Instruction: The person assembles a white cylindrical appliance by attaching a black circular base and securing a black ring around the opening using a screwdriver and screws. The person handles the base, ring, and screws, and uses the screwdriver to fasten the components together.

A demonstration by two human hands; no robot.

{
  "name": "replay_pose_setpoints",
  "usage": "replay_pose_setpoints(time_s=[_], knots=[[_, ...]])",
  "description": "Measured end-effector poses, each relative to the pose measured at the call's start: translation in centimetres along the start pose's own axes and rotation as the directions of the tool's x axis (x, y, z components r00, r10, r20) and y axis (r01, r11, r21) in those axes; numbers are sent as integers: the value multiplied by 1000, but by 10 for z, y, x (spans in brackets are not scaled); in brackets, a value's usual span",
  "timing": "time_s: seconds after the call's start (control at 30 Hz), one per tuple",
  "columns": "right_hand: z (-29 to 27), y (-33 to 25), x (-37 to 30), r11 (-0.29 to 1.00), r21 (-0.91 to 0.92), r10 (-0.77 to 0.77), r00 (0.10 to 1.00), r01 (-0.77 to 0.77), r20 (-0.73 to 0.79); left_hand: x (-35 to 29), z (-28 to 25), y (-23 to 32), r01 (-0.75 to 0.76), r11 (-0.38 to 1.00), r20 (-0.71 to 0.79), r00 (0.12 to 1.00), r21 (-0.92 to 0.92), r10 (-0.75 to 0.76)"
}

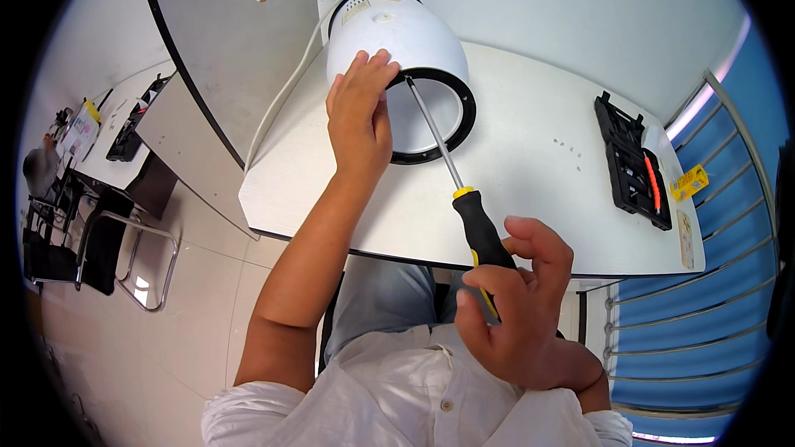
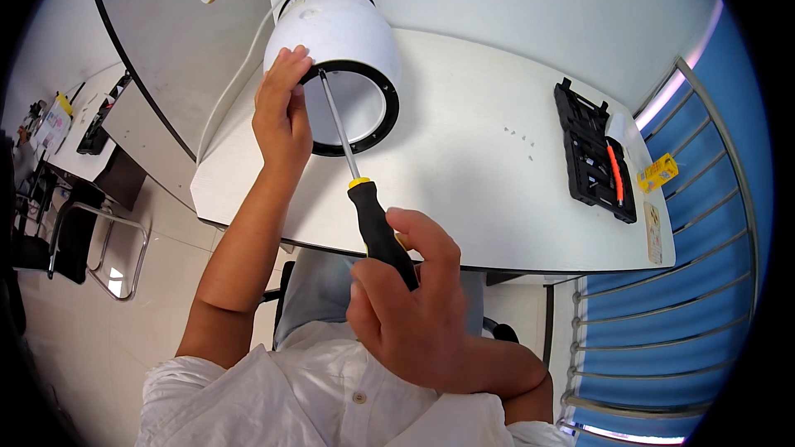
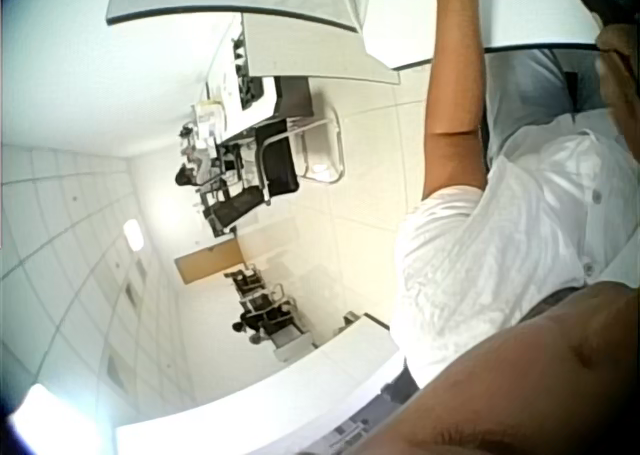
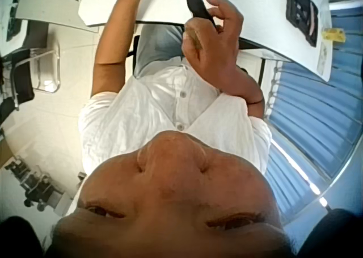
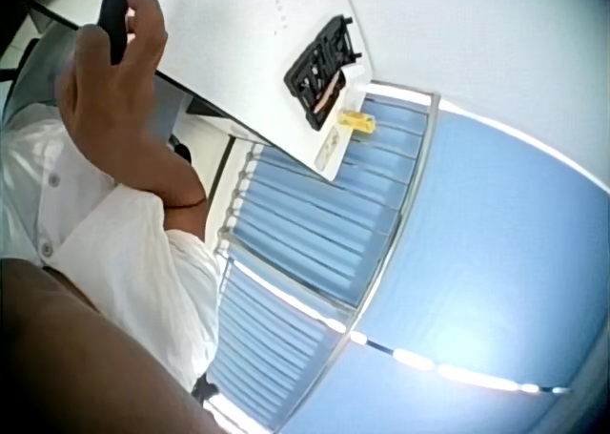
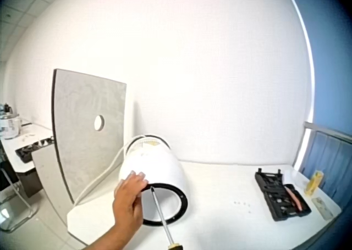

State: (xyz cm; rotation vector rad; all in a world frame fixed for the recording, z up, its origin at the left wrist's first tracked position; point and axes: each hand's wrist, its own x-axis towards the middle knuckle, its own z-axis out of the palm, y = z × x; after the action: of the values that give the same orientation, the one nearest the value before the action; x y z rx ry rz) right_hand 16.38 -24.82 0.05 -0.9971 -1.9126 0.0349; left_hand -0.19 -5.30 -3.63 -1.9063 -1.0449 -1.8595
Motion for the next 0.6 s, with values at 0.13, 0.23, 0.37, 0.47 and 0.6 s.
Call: replay_pose_setpoints(time_s=[0.13, 0.23, 0.37, 0.47, 0.6], knots=[[-12, -9, 9, 994, 79, 60, 967, -82, 246, 0, -2, -3, 16, 1000, -8, 1000, -18, -16], [-15, -11, 11, 988, 136, 32, 969, -67, 244, -1, 0, -1, 27, 1000, 0, 1000, 2, -27], [-17, -10, 10, 994, 111, -19, 968, -9, 251, -1, -1, 1, 46, 999, 10, 999, 11, -46], [-10, -6, 6, 991, 35, -134, 981, 130, 140, 0, 1, 0, 54, 999, 9, 999, -11, -54], [-6, -1, 8, 970, -15, -240, 967, 242, 85, 0, 1, -2, 51, 998, 6, 999, -27, -51]])
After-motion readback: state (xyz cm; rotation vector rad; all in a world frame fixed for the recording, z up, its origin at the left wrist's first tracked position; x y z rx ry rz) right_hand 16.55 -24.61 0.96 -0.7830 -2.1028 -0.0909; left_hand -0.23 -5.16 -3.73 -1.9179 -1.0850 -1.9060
